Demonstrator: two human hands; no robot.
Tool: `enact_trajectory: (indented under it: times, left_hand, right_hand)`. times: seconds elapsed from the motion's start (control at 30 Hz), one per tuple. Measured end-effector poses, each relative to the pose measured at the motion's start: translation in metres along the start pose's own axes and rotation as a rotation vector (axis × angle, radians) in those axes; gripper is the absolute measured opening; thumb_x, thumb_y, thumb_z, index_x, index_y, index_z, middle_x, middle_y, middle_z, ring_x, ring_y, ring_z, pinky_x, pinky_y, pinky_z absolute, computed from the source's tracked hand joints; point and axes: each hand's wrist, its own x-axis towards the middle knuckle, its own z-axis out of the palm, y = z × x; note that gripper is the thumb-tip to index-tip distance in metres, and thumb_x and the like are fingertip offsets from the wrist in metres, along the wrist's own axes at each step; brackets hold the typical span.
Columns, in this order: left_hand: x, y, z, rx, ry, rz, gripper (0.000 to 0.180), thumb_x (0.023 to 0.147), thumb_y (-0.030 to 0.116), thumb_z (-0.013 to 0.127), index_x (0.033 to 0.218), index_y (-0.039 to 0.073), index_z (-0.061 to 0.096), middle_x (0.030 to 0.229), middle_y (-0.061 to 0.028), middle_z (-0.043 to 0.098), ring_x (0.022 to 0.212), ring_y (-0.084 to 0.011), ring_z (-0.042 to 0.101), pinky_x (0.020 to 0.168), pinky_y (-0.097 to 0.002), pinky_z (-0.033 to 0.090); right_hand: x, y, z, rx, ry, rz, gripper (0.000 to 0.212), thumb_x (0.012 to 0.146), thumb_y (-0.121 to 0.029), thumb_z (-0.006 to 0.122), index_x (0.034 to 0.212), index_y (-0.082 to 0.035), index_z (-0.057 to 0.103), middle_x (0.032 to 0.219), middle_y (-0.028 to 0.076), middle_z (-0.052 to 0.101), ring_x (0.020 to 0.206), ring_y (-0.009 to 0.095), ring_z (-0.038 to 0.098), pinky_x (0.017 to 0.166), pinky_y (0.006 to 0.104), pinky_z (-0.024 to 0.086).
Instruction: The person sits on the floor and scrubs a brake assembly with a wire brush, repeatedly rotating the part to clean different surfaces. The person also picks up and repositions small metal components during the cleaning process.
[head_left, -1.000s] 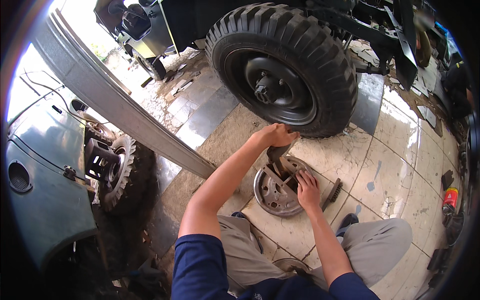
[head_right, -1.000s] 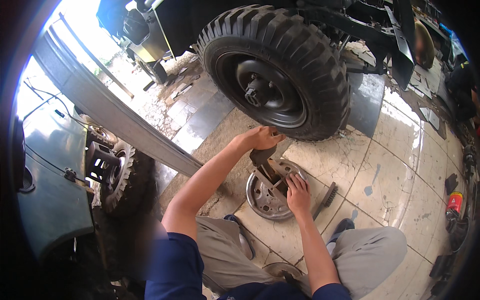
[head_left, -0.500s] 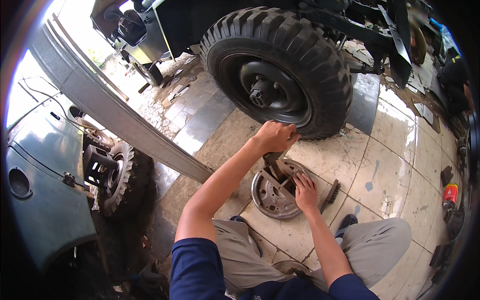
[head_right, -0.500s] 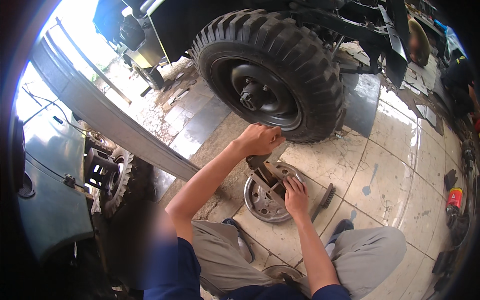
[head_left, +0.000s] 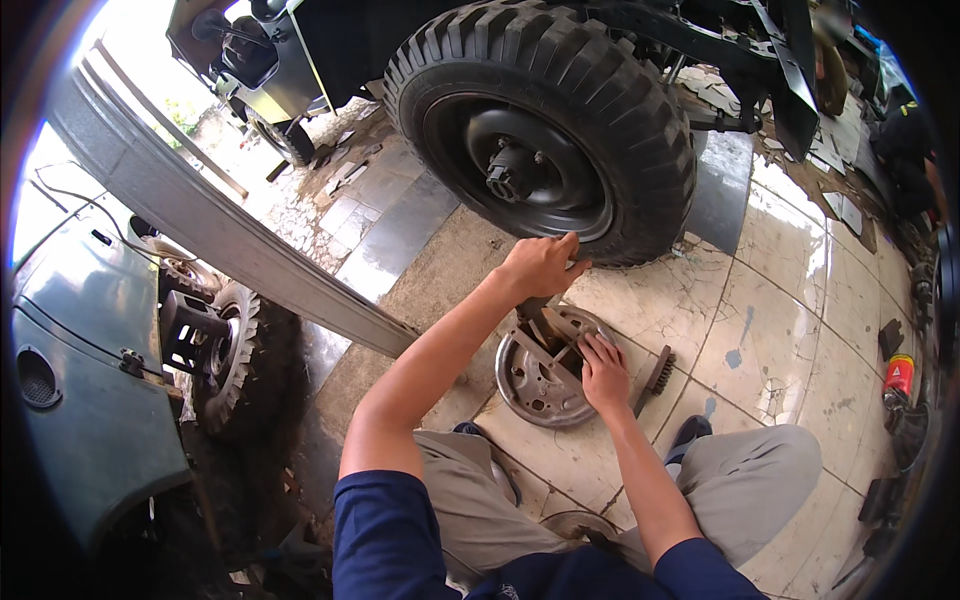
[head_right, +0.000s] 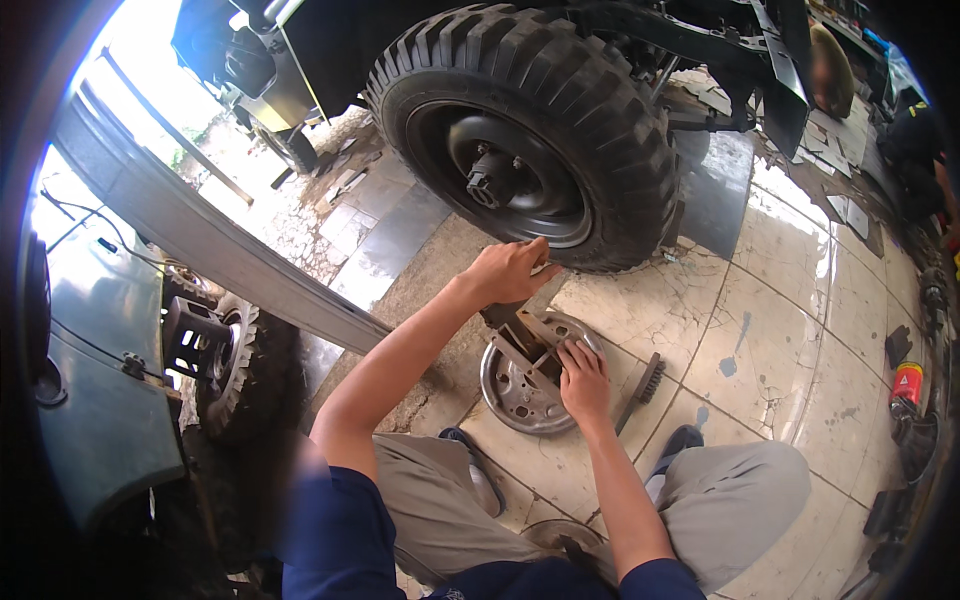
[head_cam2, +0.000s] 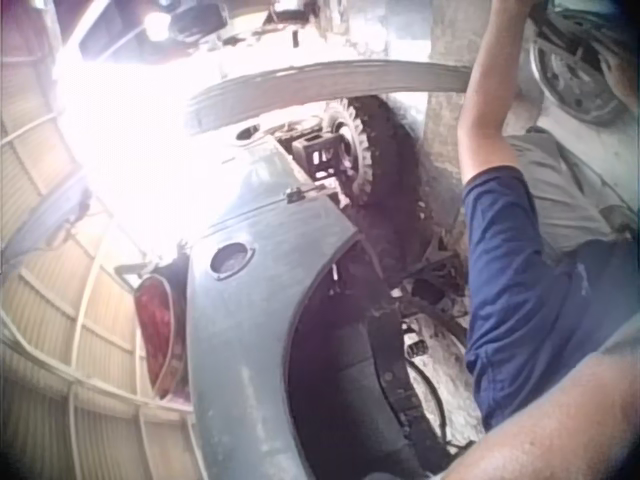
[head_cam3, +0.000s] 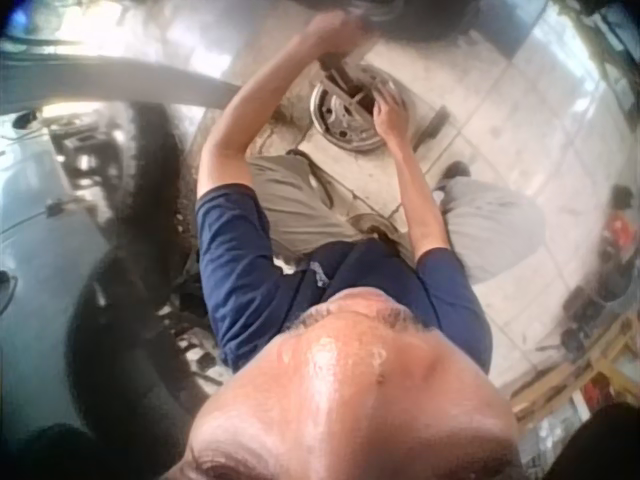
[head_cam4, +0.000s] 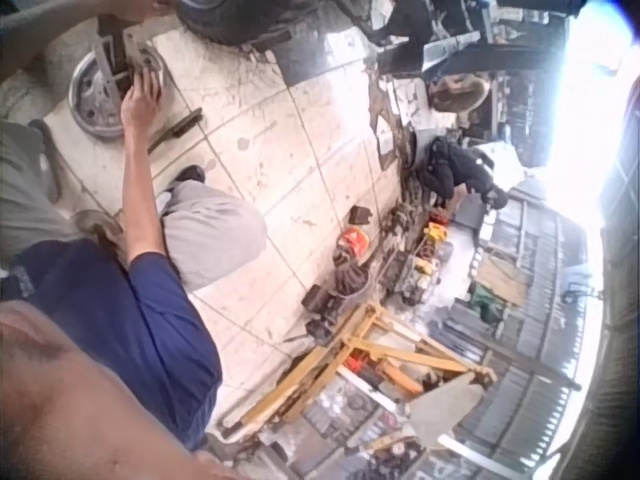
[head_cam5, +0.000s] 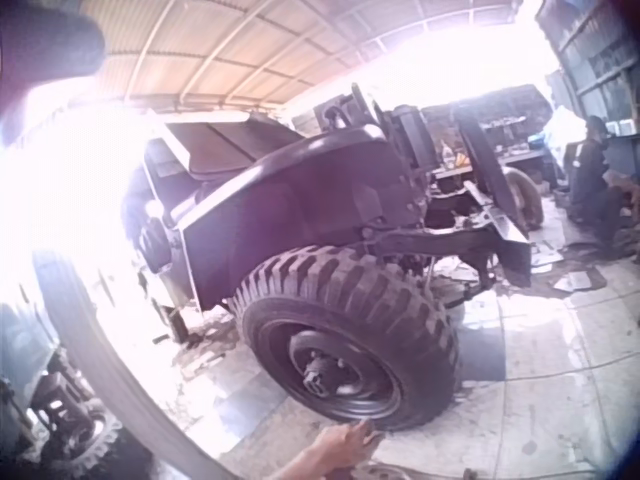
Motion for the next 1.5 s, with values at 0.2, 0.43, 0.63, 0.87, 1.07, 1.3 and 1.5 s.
enact_trajectory:
  times: [0.2, 0.43, 0.63, 0.87, 1.07, 1.3, 1.5]
  left_hand:
    - [0.001, -0.006, 0.009, 0.062, 0.1, 0.096, 0.036, 0.097, 0.037, 0.055, 0.092, 0.005, 0.069, 0.085, -0.0156, 0.07, 0.081, -0.0365, 0.068, 0.075, -0.0474, 0.054]
    - [-0.003, -0.012, 0.012, 0.043, 0.196, 0.168, 0.03, 0.096, 0.033, 0.058, 0.091, 0.004, 0.067, 0.083, -0.0146, 0.07, 0.083, -0.0344, 0.068, 0.074, -0.0458, 0.054]
    - [-0.003, -0.003, 0.009, -0.006, 0.161, 0.113, 0.03, 0.095, 0.033, 0.059, 0.09, 0.005, 0.066, 0.084, -0.014, 0.07, 0.082, -0.0347, 0.068, 0.074, -0.0453, 0.053]
    - [-0.002, -0.007, 0.012, 0.017, 0.128, 0.08, 0.03, 0.096, 0.035, 0.059, 0.09, 0.005, 0.057, 0.083, -0.013, 0.068, 0.078, -0.0346, 0.067, 0.069, -0.0464, 0.053]
    - [-0.003, -0.001, 0.006, -0.03, 0.2, 0.094, 0.031, 0.096, 0.035, 0.059, 0.089, 0.005, 0.058, 0.083, -0.0126, 0.069, 0.079, -0.0346, 0.068, 0.07, -0.0461, 0.053]
    - [-0.005, -0.008, 0.012, 0.025, 0.228, 0.14, 0.028, 0.094, 0.032, 0.061, 0.089, 0.005, 0.058, 0.081, -0.0123, 0.069, 0.077, -0.0342, 0.068, 0.071, -0.0452, 0.054]
    - [-0.002, -0.008, 0.013, 0.025, 0.326, 0.182, 0.03, 0.094, 0.03, 0.062, 0.082, 0.003, 0.065, 0.081, -0.0125, 0.068, 0.081, -0.0337, 0.066, 0.076, -0.0441, 0.053]
  right_hand:
    - [0.001, 0.002, 0.003, -0.005, -0.003, -0.011, 0.038, 0.089, -0.015, 0.062, 0.127, -0.016, 0.066, 0.137, -0.001, 0.059, 0.133, 0.018, 0.046, 0.116, 0.0426, 0.031]
    - [0.0, -0.001, 0.003, -0.015, 0.0, -0.018, 0.039, 0.089, -0.015, 0.062, 0.128, -0.016, 0.065, 0.137, -0.001, 0.058, 0.134, 0.018, 0.045, 0.115, 0.043, 0.031]
    - [-0.001, 0.002, 0.0, 0.012, -0.005, -0.002, 0.039, 0.09, -0.015, 0.062, 0.128, -0.017, 0.065, 0.138, -0.001, 0.057, 0.134, 0.018, 0.045, 0.116, 0.0433, 0.03]
    - [-0.001, 0.0, 0.002, 0.005, 0.003, -0.002, 0.037, 0.091, -0.015, 0.06, 0.127, -0.016, 0.065, 0.138, -0.001, 0.057, 0.134, 0.018, 0.045, 0.116, 0.0424, 0.03]
    - [0.0, 0.002, 0.001, 0.004, 0.003, 0.006, 0.037, 0.091, -0.015, 0.06, 0.127, -0.016, 0.065, 0.138, -0.002, 0.057, 0.134, 0.018, 0.046, 0.115, 0.0413, 0.031]
    - [0.0, 0.0, 0.003, 0.021, 0.011, 0.009, 0.038, 0.09, -0.014, 0.062, 0.128, -0.017, 0.065, 0.137, -0.002, 0.058, 0.133, 0.017, 0.046, 0.115, 0.0421, 0.03]
    - [0.0, -0.003, 0.0, 0.033, 0.012, 0.014, 0.039, 0.09, -0.013, 0.062, 0.128, -0.017, 0.064, 0.136, -0.002, 0.058, 0.132, 0.018, 0.047, 0.115, 0.0425, 0.03]
